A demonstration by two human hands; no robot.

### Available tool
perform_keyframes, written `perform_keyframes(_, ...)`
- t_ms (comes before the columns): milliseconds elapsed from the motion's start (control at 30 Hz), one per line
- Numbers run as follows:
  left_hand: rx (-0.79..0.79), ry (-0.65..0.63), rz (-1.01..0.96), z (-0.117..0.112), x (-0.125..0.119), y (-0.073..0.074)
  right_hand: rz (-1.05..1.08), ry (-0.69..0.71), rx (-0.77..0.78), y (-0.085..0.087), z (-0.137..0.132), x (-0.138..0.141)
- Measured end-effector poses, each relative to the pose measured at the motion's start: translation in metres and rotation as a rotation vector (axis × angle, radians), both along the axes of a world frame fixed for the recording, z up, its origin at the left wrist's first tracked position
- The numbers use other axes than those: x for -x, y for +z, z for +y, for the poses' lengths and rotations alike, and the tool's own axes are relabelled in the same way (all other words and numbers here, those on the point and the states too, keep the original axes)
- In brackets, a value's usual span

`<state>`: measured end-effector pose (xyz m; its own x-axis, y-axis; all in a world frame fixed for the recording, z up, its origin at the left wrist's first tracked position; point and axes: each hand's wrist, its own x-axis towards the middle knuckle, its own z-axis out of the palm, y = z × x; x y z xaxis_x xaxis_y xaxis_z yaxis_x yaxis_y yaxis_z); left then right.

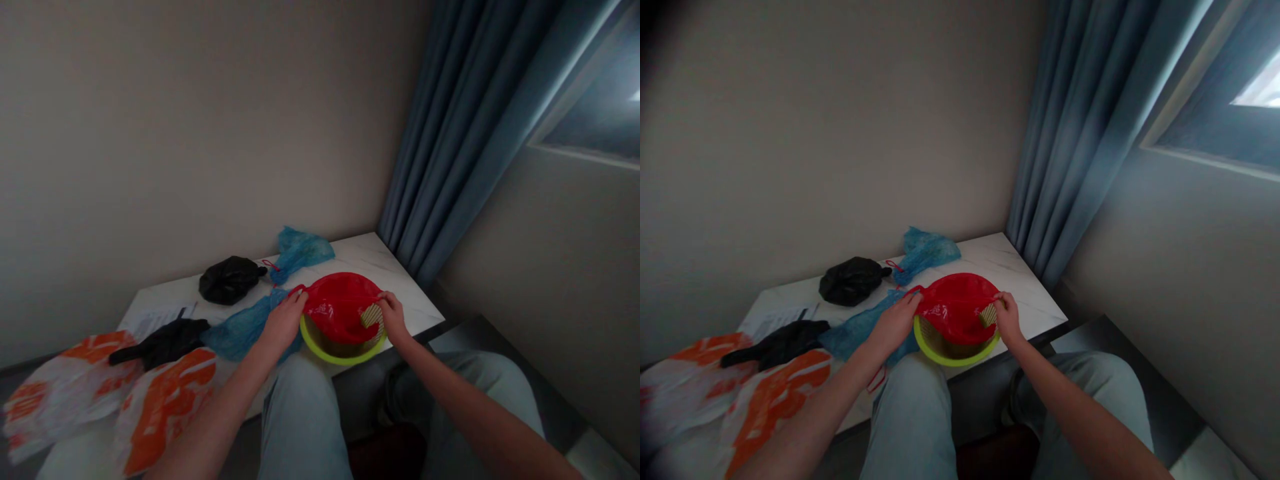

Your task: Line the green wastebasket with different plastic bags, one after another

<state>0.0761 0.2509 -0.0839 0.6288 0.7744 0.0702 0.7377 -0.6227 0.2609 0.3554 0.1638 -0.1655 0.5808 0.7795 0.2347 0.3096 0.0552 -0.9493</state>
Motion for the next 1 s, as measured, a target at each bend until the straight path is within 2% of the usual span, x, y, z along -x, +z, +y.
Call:
perform_keyframes(67, 0.026, 0.056, -0.007, 0.010, 0.002, -0.007, 0.030, -0.051, -0.028, -0.007, 0.008, 0.007)
perform_keyframes(167, 0.023, 0.098, -0.130, 0.016, 0.008, -0.021, 0.024, -0.125, -0.040, -0.014, 0.016, 0.016)
perform_keyframes(300, 0.135, 0.168, -0.354, 0.011, 0.020, -0.043, -0.043, -0.156, 0.042, -0.008, 0.017, 0.024)
perform_keyframes(433, 0.241, 0.202, -0.551, -0.002, 0.033, -0.061, -0.143, -0.089, 0.022, 0.007, 0.011, 0.027)
perform_keyframes(600, 0.217, 0.269, -0.536, -0.011, 0.045, -0.069, -0.075, 0.089, 0.009, 0.021, 0.009, 0.013)
perform_keyframes(700, 0.081, 0.218, -0.555, -0.015, 0.050, -0.068, -0.034, 0.161, 0.067, 0.026, 0.008, 0.002)
perform_keyframes(800, -0.034, 0.108, -0.548, -0.023, 0.055, -0.071, -0.051, 0.163, 0.129, 0.028, 0.003, -0.005)
perform_keyframes(900, -0.071, 0.045, -0.511, -0.033, 0.063, -0.079, -0.055, 0.160, 0.179, 0.027, -0.001, -0.008)
perform_keyframes(1000, -0.034, 0.009, -0.476, -0.041, 0.069, -0.089, -0.079, 0.128, 0.224, 0.022, 0.001, -0.008)
